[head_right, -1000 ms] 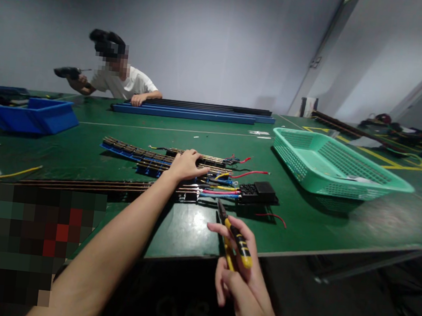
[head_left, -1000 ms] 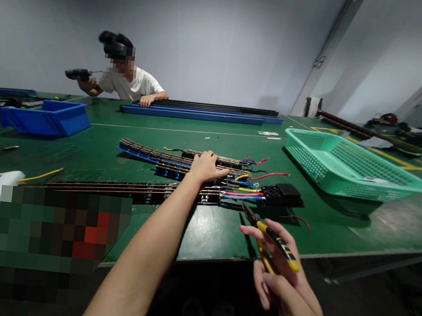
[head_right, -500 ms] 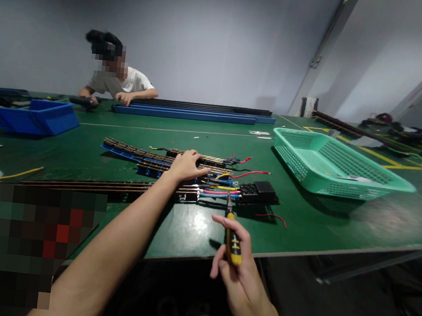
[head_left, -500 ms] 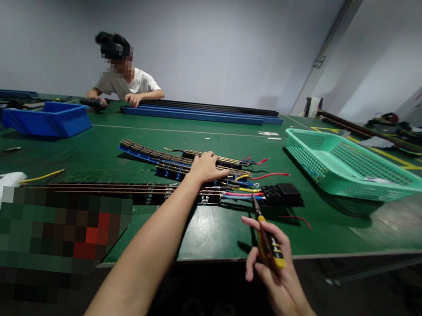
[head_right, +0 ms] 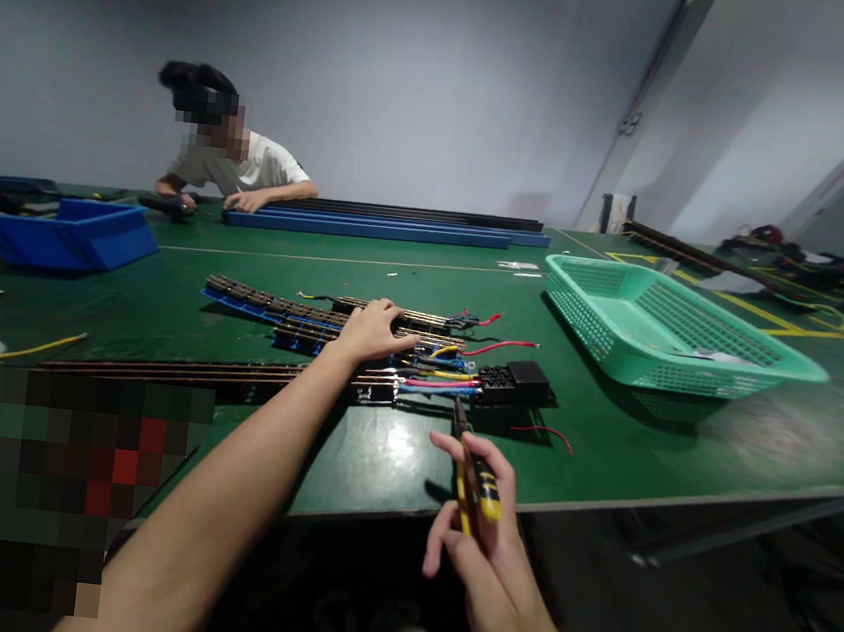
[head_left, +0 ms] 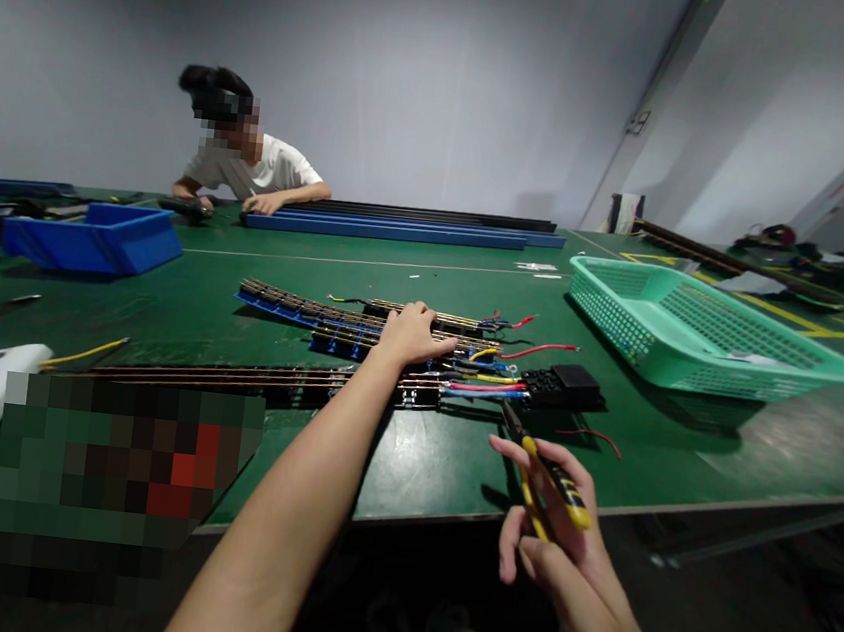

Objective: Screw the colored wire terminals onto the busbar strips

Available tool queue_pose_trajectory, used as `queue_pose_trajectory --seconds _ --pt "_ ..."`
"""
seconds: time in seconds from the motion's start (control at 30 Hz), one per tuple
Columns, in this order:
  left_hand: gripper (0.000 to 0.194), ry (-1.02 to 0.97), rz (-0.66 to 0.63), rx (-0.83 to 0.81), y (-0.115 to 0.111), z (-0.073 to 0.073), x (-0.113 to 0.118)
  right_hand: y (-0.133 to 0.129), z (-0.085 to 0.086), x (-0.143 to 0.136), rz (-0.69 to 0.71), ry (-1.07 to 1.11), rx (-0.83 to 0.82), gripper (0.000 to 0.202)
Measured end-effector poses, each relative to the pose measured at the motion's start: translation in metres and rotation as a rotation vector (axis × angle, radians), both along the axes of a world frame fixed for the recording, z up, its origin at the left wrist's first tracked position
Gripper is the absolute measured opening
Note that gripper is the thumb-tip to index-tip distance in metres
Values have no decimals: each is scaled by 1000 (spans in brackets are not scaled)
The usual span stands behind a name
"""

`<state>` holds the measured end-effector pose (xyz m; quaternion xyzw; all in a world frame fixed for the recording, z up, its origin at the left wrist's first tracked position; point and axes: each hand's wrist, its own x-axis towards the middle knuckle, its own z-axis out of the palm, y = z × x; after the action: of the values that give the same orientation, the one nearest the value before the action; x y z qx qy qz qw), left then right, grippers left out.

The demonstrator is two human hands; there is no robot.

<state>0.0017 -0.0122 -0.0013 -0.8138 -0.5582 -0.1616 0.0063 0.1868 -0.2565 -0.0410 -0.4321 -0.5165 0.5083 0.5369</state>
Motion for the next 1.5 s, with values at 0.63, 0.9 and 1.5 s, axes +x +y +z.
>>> queue_pose_trajectory --seconds 0.63,0.9,1.5 --pt "67 25 15 -6 2 -1 0 14 5 12 231 -301 178 55" --pt "68 15 6 7 2 -1 0 36 1 12 169 -254 177 52" --pt "68 11 -8 7 3 -2 0 71 3 -26 -88 124 26 56"
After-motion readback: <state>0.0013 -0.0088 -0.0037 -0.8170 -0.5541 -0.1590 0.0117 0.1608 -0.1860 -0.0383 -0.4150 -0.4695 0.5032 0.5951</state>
